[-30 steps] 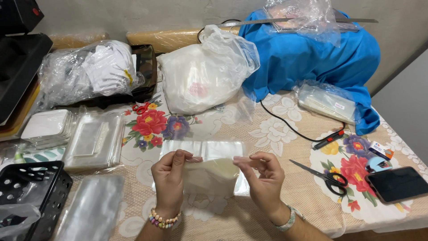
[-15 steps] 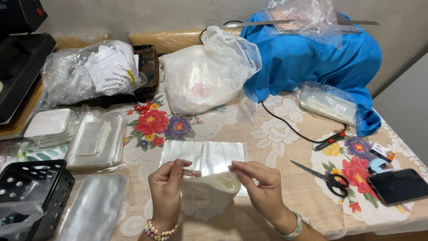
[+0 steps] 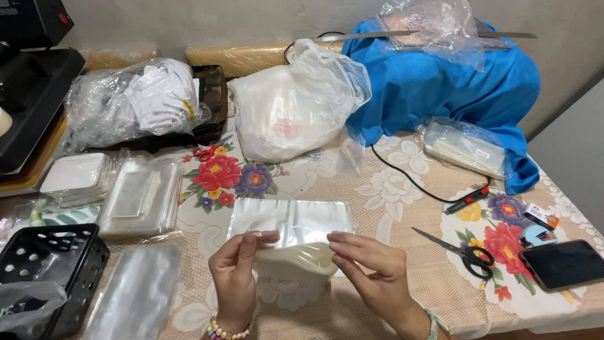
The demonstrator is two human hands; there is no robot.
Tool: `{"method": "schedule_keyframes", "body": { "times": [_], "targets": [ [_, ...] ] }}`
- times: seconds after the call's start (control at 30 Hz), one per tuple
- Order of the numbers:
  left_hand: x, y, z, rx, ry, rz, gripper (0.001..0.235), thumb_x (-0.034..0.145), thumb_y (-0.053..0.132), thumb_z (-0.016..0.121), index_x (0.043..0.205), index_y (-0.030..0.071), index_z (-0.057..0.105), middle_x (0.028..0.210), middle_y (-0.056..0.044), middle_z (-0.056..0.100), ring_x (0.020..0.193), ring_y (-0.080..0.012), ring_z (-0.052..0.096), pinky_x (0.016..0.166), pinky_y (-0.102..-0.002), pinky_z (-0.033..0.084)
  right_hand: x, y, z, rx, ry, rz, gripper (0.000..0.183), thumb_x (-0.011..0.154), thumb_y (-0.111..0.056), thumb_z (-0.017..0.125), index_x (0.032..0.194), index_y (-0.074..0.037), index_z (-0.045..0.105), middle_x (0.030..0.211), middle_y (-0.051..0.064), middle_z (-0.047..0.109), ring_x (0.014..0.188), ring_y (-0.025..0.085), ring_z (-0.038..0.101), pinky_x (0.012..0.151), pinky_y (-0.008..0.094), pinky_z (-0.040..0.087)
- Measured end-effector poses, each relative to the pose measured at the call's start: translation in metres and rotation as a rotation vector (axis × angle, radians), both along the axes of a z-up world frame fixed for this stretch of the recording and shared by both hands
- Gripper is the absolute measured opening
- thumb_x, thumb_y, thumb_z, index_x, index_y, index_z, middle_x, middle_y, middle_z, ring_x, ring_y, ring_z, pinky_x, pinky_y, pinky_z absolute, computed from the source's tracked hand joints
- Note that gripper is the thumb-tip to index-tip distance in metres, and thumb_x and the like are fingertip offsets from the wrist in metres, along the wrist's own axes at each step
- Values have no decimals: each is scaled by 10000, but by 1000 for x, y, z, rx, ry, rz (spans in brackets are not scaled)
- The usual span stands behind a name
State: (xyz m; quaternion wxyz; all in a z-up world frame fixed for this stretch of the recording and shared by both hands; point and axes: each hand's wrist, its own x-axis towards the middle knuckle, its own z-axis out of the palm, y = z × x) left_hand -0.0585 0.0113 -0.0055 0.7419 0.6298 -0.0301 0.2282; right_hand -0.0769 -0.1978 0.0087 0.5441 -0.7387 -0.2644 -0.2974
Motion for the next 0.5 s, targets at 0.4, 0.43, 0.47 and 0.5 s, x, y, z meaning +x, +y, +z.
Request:
{"method": "schedule_keyframes", "body": {
  "times": [0.4,0.43,0.47,0.5],
  "targets": [
    [4,11,-6,144,-46,69,285,973,188,589,871,-11,765,751,-95,765,706,-198,763,688,-286,623,6,-4,-13,113,-33,9,254,881,52,668,1103,-58,725,919,101,699,766,164,720,691,204,679],
    [5,12,-7,144,-45,69,285,973,188,589,871,-11,765,751,-95,765,706,-198,763,688,-286,623,7,-4,-15,112,-32,9,254,881,52,668,1103,-58,725,919,101,699,766,164,720,691,204,679],
    [5,13,-8,143,-42,81,244,957,171,615,880,-5,765,736,-98,761,656,-188,746,647,-280,608,7,-5,-16,121,4,1,259,878,43,676,1112,-56,724,930,109,692,794,170,705,692,206,695],
    [6,15,-9,143,-37,95,203,941,154,641,890,2,765,722,-101,757,605,-178,728,606,-274,594,7,-5,-18,129,42,-6,264,876,34,683,1122,-54,724,941,116,685,823,176,690,693,209,711]
  ]
}}
